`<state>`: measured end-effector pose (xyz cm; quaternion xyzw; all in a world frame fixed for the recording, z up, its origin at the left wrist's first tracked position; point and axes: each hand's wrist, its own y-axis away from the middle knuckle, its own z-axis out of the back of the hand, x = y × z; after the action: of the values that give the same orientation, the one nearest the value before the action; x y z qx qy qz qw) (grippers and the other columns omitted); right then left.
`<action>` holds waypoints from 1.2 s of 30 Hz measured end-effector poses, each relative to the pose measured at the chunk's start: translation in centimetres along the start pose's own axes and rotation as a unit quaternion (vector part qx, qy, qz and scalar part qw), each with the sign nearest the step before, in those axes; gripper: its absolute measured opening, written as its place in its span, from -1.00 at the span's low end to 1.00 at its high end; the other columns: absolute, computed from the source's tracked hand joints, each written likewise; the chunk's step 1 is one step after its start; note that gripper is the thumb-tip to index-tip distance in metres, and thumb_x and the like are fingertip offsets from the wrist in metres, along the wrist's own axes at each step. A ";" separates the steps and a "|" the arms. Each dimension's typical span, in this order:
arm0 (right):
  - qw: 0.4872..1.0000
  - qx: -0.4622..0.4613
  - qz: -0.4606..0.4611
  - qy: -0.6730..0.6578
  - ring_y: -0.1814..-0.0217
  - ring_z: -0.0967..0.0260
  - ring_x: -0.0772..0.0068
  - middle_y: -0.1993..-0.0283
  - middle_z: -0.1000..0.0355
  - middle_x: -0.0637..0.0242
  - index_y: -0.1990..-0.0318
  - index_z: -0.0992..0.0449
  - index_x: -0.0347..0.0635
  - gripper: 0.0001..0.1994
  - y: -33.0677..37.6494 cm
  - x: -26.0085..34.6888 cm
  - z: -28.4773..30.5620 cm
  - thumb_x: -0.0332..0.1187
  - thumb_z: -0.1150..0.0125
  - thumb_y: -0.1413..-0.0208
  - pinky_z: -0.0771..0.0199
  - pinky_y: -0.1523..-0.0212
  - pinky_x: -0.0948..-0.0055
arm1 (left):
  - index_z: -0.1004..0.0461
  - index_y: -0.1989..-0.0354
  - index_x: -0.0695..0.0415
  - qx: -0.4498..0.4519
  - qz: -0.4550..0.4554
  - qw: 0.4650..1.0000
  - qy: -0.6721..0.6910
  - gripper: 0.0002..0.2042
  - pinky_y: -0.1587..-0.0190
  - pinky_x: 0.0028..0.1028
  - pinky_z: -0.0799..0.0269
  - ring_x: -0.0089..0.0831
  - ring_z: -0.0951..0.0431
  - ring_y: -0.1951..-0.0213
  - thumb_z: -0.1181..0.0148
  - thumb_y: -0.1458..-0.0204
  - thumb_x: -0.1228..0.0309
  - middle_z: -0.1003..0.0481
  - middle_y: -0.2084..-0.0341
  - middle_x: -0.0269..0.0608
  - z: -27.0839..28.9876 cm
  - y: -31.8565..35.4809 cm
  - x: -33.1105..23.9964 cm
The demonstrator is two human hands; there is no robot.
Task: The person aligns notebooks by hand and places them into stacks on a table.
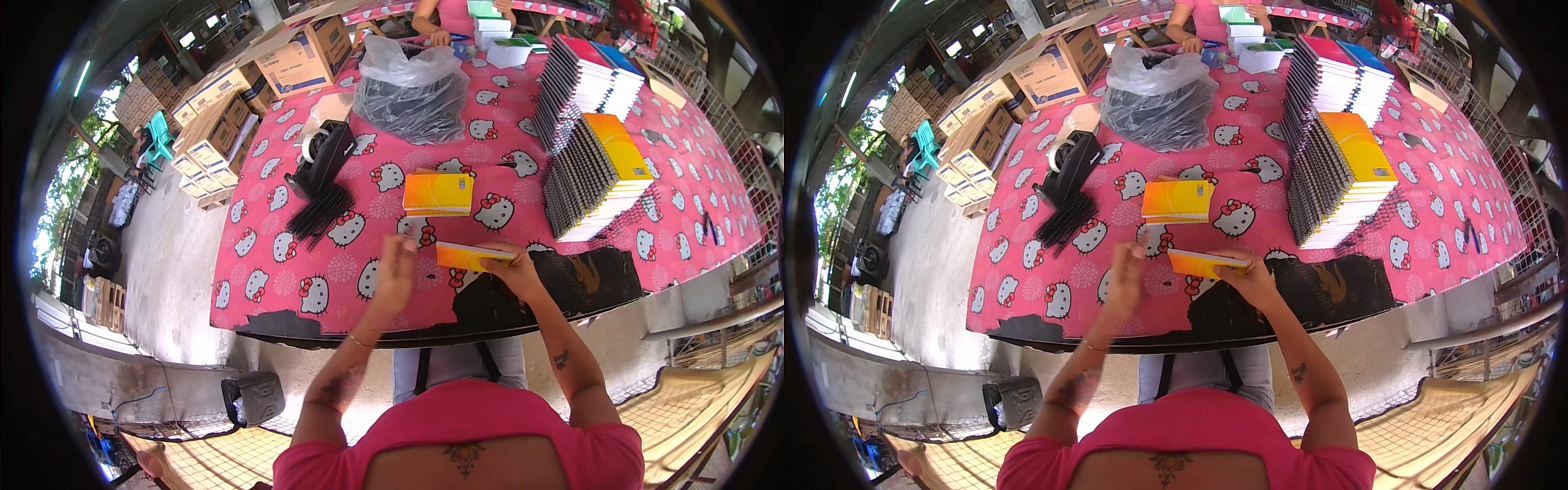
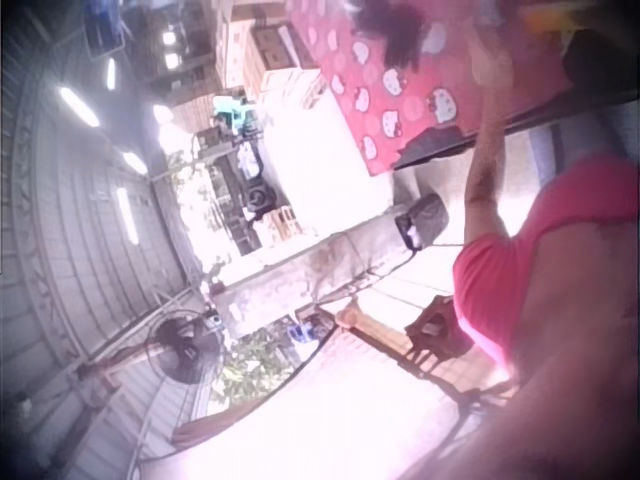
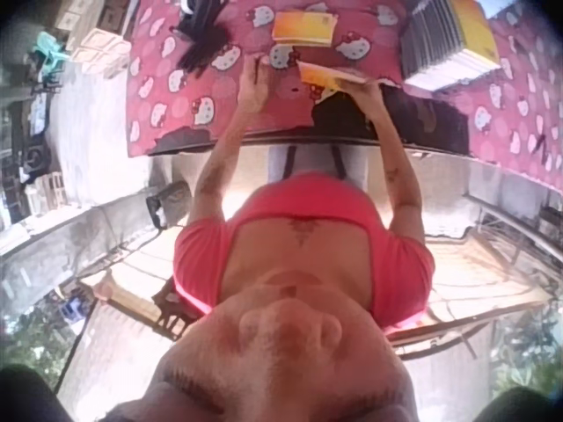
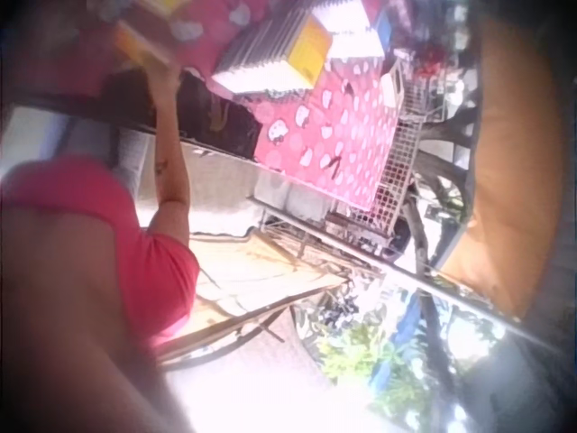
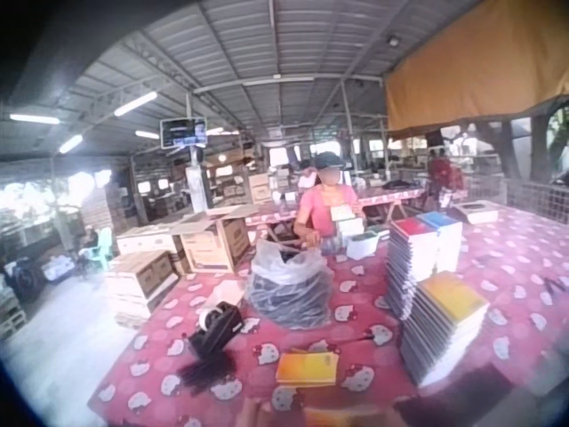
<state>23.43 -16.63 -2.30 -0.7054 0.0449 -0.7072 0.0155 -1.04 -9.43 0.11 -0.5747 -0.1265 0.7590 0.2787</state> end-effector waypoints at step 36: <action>0.999 0.004 -0.002 0.050 0.06 -0.44 0.59 0.11 -0.57 0.37 -0.05 -0.55 -0.31 -0.70 0.8 -0.2 0.6 -0.39 -0.29 -0.19 -0.43 -0.02 0.56 | -0.53 0.06 0.15 0.228 -0.096 0.965 -0.091 -0.75 0.30 -0.34 -0.46 -0.24 -0.58 0.30 -0.27 -0.12 0.37 -0.50 0.29 -0.12 1.7 -4.2 0.1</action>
<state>24.04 -17.42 -2.55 -0.6695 0.0418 -0.7415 0.0145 -1.45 -5.72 2.72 -0.4094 -0.0300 0.7867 0.4610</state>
